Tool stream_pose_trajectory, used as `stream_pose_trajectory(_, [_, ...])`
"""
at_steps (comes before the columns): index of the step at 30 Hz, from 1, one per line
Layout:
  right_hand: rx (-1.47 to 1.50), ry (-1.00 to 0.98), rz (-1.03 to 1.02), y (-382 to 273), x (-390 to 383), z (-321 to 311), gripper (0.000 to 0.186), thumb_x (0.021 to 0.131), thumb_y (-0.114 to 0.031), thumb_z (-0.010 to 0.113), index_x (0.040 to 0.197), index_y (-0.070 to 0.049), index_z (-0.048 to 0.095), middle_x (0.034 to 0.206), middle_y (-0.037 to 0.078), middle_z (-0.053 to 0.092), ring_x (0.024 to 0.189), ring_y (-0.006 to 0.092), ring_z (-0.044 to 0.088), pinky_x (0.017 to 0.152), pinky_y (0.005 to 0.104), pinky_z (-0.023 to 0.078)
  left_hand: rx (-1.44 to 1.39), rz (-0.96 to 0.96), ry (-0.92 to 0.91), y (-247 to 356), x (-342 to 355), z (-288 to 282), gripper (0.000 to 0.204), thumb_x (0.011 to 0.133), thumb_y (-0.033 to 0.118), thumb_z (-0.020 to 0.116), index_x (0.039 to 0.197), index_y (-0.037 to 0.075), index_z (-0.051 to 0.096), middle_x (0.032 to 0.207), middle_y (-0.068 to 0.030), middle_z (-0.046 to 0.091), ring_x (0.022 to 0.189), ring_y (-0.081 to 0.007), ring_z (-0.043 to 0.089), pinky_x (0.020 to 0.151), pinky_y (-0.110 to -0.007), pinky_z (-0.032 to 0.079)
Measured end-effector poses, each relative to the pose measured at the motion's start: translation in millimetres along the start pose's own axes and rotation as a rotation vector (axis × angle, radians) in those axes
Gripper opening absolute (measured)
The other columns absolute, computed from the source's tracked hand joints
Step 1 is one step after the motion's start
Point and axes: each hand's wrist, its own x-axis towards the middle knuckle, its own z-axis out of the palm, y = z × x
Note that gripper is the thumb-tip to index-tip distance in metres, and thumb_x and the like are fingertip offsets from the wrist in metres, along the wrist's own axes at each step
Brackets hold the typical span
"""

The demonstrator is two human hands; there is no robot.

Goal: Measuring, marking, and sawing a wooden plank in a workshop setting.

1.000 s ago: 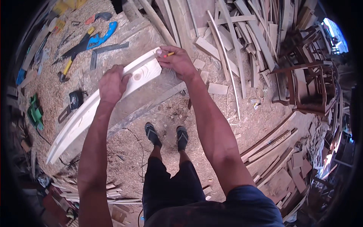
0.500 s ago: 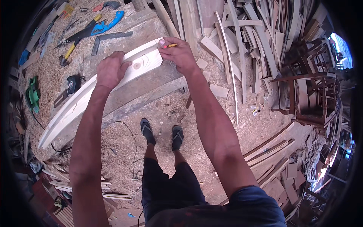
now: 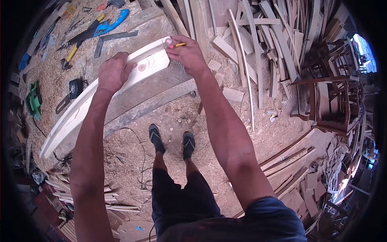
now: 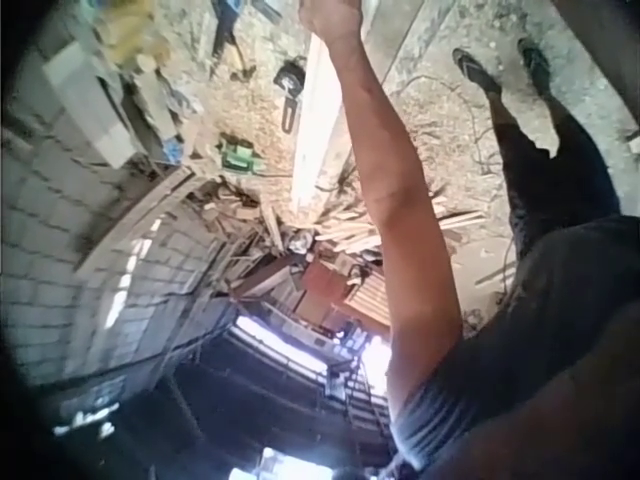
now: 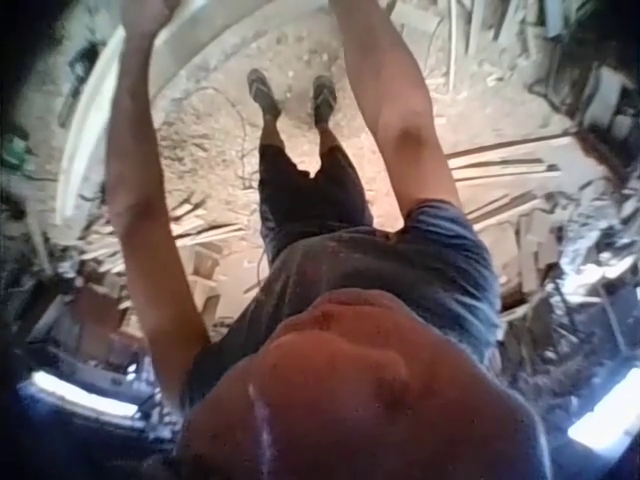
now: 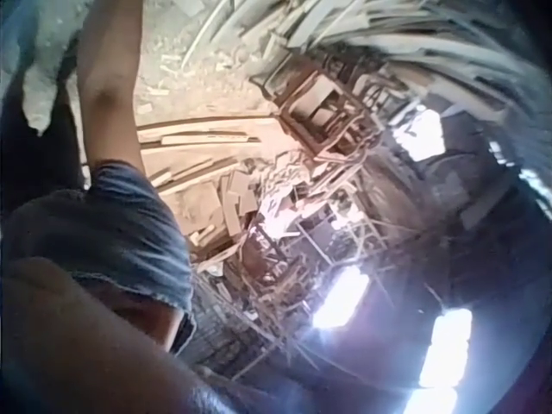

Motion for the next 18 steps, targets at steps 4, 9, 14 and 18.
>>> stream_pose_trajectory(4, [-0.001,-0.016,-0.010,-2,-1,-1,0.050,0.099,-0.001,0.081,0.144,0.008,0.062,0.127,0.017,0.072,0.110,0.0242,0.079,0.096,0.0330,0.068,0.016,-0.016,-0.031,1,2,0,0.041,0.102,0.042,0.073,0.121,0.006,0.069,0.117,-0.0217,0.076,0.104,-0.0448,0.075,0.090,-0.056,0.057])
stream_pose_trajectory(9, [-0.002,-0.001,0.015,-8,-2,-4,0.051,0.099,0.000,0.080,0.145,0.009,0.061,0.129,0.018,0.072,0.111,0.0254,0.078,0.097,0.0334,0.068,0.011,-0.011,-0.029,4,4,3,0.044,0.102,0.043,0.073,0.125,0.005,0.067,0.118,-0.0217,0.075,0.108,-0.0445,0.074,0.092,-0.056,0.056])
stream_pose_trajectory(14, [-0.016,0.004,0.025,-13,-3,4,0.050,0.099,0.000,0.079,0.145,0.009,0.061,0.129,0.018,0.072,0.111,0.0252,0.078,0.097,0.0331,0.068,-0.007,0.009,0.013,-1,2,4,0.043,0.103,0.042,0.072,0.124,0.005,0.066,0.117,-0.0212,0.073,0.111,-0.0441,0.072,0.094,-0.056,0.056])
stream_pose_trajectory(18, [-0.023,0.028,0.035,-18,-3,10,0.047,0.100,0.001,0.076,0.144,0.009,0.062,0.129,0.017,0.072,0.112,0.0245,0.078,0.096,0.0331,0.068,-0.019,0.009,0.021,-3,3,4,0.041,0.104,0.041,0.071,0.122,0.005,0.065,0.118,-0.0204,0.072,0.115,-0.0434,0.069,0.096,-0.055,0.055])
